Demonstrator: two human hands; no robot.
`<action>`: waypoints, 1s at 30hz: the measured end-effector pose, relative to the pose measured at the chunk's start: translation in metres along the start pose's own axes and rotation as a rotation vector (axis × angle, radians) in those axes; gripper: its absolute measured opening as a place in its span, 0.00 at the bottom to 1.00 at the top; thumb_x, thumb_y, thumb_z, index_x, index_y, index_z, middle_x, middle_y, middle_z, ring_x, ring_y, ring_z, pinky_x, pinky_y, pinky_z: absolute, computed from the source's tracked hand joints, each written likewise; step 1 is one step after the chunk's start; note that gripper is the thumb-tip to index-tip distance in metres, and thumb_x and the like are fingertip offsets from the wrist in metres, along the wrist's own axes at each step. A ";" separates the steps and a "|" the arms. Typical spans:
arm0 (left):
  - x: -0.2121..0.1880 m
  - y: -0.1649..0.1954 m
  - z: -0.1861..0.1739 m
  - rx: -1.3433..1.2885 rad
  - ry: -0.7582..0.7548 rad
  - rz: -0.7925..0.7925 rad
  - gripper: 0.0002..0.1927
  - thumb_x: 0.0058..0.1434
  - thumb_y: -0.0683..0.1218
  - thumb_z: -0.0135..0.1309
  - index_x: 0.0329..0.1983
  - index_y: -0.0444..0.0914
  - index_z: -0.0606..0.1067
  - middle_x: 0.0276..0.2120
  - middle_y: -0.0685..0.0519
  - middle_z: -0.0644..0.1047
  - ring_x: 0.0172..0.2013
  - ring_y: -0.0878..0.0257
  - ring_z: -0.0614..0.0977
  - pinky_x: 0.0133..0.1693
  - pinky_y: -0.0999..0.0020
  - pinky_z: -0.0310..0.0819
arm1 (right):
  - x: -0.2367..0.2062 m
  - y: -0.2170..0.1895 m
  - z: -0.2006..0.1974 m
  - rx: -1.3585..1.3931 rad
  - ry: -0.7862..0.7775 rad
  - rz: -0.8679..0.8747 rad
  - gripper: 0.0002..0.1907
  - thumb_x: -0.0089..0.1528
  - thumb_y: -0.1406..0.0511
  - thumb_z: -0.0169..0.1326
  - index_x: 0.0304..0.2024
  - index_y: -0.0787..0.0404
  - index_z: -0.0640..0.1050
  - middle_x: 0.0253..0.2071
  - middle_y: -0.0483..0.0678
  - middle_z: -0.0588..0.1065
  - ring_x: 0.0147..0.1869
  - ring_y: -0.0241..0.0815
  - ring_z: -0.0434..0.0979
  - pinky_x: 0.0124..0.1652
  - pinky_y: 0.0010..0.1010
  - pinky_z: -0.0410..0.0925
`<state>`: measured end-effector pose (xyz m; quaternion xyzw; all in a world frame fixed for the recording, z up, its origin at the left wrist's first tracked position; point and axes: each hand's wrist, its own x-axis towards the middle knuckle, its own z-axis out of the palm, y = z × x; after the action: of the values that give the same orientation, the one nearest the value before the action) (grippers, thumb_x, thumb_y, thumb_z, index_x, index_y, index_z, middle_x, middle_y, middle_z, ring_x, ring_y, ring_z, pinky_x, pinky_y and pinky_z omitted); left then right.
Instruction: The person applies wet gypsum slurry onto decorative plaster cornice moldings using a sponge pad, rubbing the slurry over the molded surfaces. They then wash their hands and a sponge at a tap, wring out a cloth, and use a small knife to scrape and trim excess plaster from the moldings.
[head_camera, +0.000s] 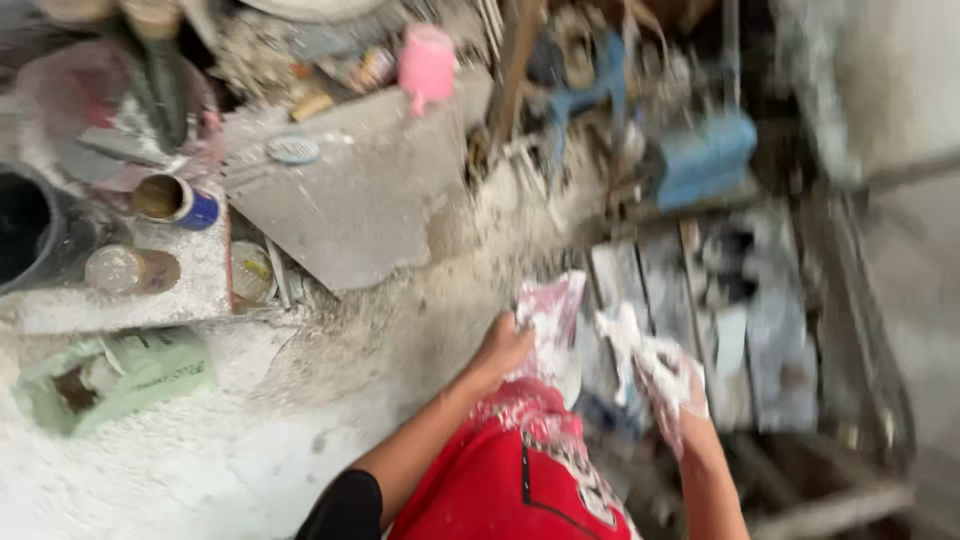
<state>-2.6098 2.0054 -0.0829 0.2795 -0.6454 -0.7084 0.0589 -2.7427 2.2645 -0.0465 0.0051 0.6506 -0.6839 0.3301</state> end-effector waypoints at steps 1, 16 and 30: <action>0.014 0.011 0.013 0.039 0.042 -0.018 0.13 0.62 0.42 0.49 0.48 0.33 0.77 0.31 0.52 0.79 0.32 0.66 0.78 0.35 0.63 0.75 | 0.017 -0.016 -0.012 -0.032 -0.072 -0.020 0.13 0.63 0.67 0.60 0.48 0.69 0.78 0.37 0.44 0.77 0.36 0.33 0.73 0.35 0.26 0.67; 0.071 0.151 0.091 -0.101 0.713 -0.067 0.14 0.61 0.42 0.49 0.48 0.35 0.77 0.33 0.50 0.81 0.33 0.64 0.79 0.37 0.63 0.75 | 0.211 -0.161 -0.047 -0.272 -0.700 0.068 0.13 0.62 0.68 0.59 0.47 0.70 0.80 0.41 0.46 0.79 0.42 0.34 0.74 0.41 0.25 0.69; 0.078 0.182 0.233 -0.522 1.107 -0.329 0.11 0.66 0.43 0.49 0.49 0.34 0.73 0.31 0.53 0.77 0.29 0.65 0.77 0.30 0.64 0.71 | 0.299 -0.271 -0.002 -0.627 -1.201 0.396 0.18 0.62 0.65 0.57 0.53 0.67 0.78 0.40 0.48 0.79 0.41 0.37 0.76 0.40 0.28 0.70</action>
<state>-2.8358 2.1475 0.0671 0.6766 -0.2740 -0.5927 0.3403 -3.1013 2.1161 0.0627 -0.3503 0.5092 -0.2756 0.7363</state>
